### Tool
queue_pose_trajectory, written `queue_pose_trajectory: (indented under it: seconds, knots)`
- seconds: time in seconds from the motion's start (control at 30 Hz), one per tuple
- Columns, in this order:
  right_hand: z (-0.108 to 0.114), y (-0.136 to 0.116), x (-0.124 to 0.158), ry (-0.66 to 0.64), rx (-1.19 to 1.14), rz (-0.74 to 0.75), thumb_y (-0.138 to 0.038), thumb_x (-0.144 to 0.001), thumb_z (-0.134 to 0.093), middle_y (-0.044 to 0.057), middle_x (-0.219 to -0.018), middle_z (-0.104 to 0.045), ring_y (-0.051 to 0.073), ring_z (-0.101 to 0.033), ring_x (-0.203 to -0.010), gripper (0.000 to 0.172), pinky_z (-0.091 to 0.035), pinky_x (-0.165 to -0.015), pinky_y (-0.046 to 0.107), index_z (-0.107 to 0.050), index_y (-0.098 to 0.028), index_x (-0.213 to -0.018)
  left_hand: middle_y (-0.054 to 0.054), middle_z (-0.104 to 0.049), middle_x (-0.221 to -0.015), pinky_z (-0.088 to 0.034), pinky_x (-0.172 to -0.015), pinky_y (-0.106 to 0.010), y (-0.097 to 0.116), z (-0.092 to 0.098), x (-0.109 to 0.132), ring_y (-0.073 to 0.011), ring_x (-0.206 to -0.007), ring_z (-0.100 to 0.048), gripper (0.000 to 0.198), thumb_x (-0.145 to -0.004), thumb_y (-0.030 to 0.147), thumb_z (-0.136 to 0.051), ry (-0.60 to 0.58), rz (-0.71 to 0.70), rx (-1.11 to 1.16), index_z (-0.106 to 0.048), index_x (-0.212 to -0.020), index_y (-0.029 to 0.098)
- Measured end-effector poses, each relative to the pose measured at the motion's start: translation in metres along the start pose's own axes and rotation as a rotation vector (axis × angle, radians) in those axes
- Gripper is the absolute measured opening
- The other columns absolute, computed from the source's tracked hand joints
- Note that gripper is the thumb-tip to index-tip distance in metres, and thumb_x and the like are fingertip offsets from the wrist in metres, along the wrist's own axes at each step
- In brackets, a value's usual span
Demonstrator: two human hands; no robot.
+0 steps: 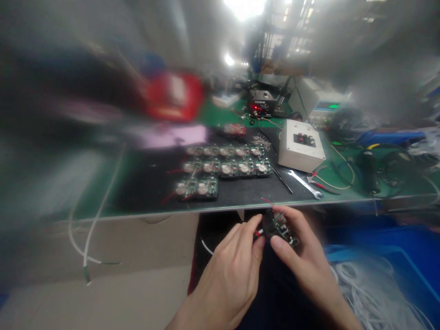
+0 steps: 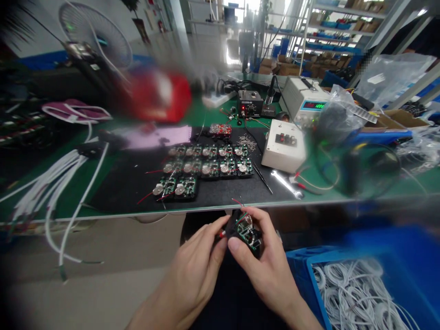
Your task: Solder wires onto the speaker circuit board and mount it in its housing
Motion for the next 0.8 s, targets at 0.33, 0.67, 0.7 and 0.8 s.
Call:
queue_pose_trajectory:
  seconds: [0.33,0.67,0.7,0.8]
  knots:
    - [0.000,-0.013,0.006,-0.030,0.233,0.166,-0.043,-0.103,-0.068,0.002,-0.141,-0.060,0.020,-0.058,-0.129,0.050,-0.048,-0.103,0.025,-0.047,-0.035,-0.147,0.001,-0.074,-0.089,-0.054,-0.074,-0.023,-0.014,0.004,0.000,-0.0130,-0.079,-0.071,0.011,-0.107,0.024,-0.061,0.071,0.100,0.308,-0.072,-0.104,0.025]
    - [-0.011,-0.032,0.008,-0.106,0.316,0.294,-0.036,-0.097,-0.074,0.007,-0.133,-0.062,0.024,-0.063,-0.118,0.055,-0.052,-0.102,0.032,-0.047,-0.029,-0.144,0.000,-0.073,-0.089,-0.054,-0.071,-0.022,-0.017,0.012,0.010,-0.0122,-0.079,-0.068,0.025,-0.107,0.016,-0.055,0.061,0.093,0.370,-0.076,-0.115,0.027]
    - [-0.013,-0.033,0.009,-0.107,0.323,0.301,-0.036,-0.096,-0.074,0.008,-0.131,-0.062,0.025,-0.064,-0.116,0.055,-0.053,-0.101,0.033,-0.047,-0.028,-0.144,0.000,-0.072,-0.087,-0.053,-0.069,-0.022,-0.015,0.013,0.011,-0.0120,-0.077,-0.067,0.026,-0.106,0.013,-0.055,0.090,0.072,0.340,-0.076,-0.115,0.025]
    - [-0.015,-0.035,0.010,-0.091,0.314,0.295,-0.038,-0.097,-0.074,0.009,-0.129,-0.063,0.026,-0.065,-0.113,0.055,-0.055,-0.099,0.035,-0.046,-0.029,-0.143,-0.002,-0.073,-0.089,-0.054,-0.068,-0.024,-0.007,0.016,0.012,-0.0127,-0.075,-0.066,0.030,-0.102,0.004,-0.055,0.204,-0.029,0.241,-0.074,-0.118,0.020]
Point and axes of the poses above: each hand's wrist, its own x-axis away from the middle knuckle, its own z-axis out of the back of the hand, y = z × x, the point moved 6 cm from there along -x, towards the middle knuckle
